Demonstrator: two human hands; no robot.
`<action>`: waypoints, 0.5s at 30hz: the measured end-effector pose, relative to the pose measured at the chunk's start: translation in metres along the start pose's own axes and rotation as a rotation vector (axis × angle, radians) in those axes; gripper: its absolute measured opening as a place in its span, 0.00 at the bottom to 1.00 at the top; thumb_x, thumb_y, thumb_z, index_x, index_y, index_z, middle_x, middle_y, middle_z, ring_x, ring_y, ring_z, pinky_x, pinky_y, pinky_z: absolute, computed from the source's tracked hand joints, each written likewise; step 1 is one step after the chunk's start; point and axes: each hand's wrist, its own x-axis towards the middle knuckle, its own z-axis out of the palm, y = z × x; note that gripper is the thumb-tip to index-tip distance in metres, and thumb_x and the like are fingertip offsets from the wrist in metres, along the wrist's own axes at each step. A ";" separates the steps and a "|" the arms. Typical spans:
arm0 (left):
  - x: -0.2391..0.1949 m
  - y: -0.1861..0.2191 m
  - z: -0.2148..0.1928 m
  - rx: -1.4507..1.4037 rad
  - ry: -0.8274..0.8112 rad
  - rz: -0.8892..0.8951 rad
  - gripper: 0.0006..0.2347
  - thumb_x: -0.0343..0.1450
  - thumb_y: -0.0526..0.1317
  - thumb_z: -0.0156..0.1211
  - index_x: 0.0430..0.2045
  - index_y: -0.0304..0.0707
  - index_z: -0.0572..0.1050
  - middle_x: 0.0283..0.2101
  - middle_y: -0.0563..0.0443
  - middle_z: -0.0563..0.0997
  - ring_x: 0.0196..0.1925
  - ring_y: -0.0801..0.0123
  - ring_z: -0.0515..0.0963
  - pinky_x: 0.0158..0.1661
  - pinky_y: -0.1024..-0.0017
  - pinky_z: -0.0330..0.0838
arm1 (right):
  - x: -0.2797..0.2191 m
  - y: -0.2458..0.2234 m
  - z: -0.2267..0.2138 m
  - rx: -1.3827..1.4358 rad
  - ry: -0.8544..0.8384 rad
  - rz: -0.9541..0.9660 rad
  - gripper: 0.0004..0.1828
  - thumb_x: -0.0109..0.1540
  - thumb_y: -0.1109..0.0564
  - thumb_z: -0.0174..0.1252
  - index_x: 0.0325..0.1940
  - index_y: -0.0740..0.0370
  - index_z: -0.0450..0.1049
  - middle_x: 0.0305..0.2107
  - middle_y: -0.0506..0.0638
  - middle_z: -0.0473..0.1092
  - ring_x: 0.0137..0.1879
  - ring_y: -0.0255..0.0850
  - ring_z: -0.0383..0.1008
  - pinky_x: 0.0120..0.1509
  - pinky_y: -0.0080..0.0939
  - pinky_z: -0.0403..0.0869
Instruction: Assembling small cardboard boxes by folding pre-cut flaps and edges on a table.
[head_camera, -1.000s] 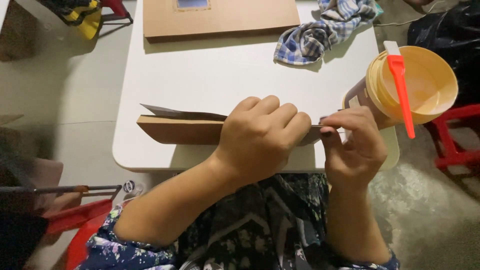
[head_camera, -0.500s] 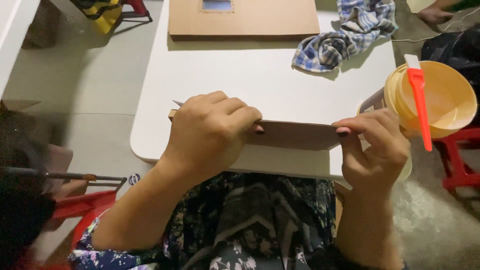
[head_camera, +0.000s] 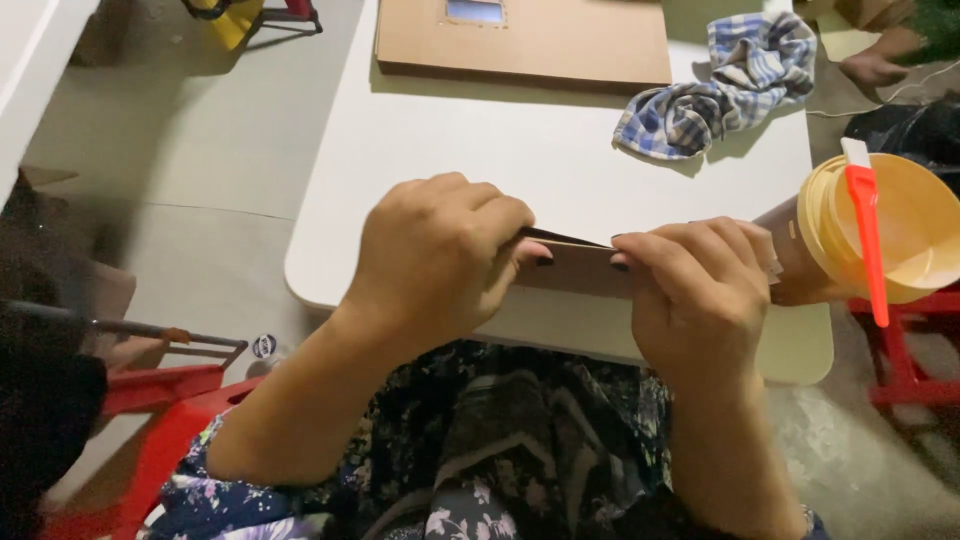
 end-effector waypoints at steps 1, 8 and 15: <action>-0.003 -0.005 -0.003 0.003 0.002 -0.006 0.10 0.73 0.45 0.68 0.24 0.43 0.78 0.22 0.54 0.79 0.23 0.63 0.73 0.22 0.64 0.64 | 0.000 0.002 0.001 0.005 -0.002 -0.005 0.08 0.68 0.70 0.64 0.38 0.61 0.81 0.31 0.50 0.76 0.37 0.46 0.72 0.53 0.48 0.63; -0.012 -0.014 -0.003 -0.066 0.057 -0.038 0.06 0.73 0.43 0.64 0.27 0.45 0.78 0.27 0.58 0.81 0.26 0.60 0.74 0.25 0.62 0.64 | 0.009 -0.004 0.006 -0.035 -0.069 -0.055 0.04 0.70 0.62 0.61 0.43 0.61 0.81 0.35 0.51 0.76 0.41 0.47 0.74 0.57 0.49 0.63; -0.014 -0.014 0.002 -0.105 0.115 -0.012 0.10 0.75 0.43 0.61 0.25 0.42 0.74 0.24 0.54 0.77 0.25 0.58 0.70 0.26 0.61 0.62 | 0.020 -0.015 0.016 0.002 -0.052 -0.100 0.06 0.67 0.69 0.64 0.39 0.60 0.79 0.32 0.49 0.76 0.38 0.46 0.73 0.55 0.49 0.62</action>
